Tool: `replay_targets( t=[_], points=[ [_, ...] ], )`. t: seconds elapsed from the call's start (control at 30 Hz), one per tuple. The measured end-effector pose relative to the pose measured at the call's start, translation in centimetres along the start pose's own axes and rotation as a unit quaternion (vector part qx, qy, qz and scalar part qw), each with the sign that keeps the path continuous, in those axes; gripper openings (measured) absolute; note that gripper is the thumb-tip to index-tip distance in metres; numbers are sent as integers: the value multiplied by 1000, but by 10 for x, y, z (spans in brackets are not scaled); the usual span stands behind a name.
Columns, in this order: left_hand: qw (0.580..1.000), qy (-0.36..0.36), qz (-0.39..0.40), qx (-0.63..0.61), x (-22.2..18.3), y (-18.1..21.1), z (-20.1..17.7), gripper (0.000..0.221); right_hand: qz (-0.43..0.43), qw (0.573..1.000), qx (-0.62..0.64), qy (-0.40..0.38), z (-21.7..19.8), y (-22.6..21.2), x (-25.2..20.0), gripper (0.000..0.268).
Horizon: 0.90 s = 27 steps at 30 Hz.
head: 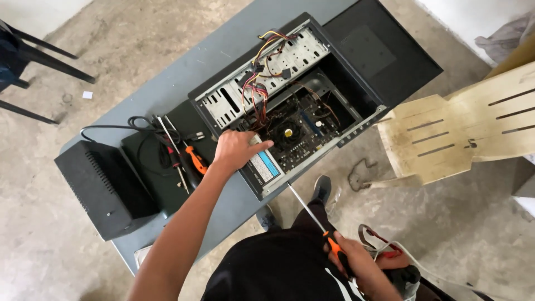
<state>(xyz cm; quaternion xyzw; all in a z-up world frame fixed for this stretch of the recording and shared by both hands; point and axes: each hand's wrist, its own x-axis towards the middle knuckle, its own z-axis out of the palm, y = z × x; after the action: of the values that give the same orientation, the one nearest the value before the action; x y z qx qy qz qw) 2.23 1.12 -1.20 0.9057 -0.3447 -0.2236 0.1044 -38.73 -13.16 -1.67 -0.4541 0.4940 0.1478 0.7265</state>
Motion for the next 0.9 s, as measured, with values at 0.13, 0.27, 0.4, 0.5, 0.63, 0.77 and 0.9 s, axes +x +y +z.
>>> replay_targets(
  t=[0.13, 0.27, 0.4, 0.5, 0.63, 0.77, 0.9],
  points=[
    [1000, -1, -10, 9, 2, 1, -3, 92, 79, 987, 89, -106, -4, -20, -10, 52],
    [1000, -8, -13, 3, -1, 4, -3, 95, -11, 994, -35, 100, 9, -27, -18, 28],
    [999, -9, -42, -4, 0, 9, -10, 96, 40, 993, -96, 50, 20, -48, -27, 66],
    [999, -14, -45, -13, -1, 10, -9, 98, -19, 992, -94, 85, 17, -30, -28, 28],
    [998, -20, -52, -29, -1, 11, -11, 86, -130, 984, -103, 69, 1, 2, -1, 19],
    [999, -5, -4, 46, -2, 10, 1, 87, -96, 978, -183, 41, 11, -7, -10, 36],
    [942, 321, 83, -54, -48, 4, 18, 61, -145, 969, -188, 67, -15, 37, 29, 35]
  ],
)
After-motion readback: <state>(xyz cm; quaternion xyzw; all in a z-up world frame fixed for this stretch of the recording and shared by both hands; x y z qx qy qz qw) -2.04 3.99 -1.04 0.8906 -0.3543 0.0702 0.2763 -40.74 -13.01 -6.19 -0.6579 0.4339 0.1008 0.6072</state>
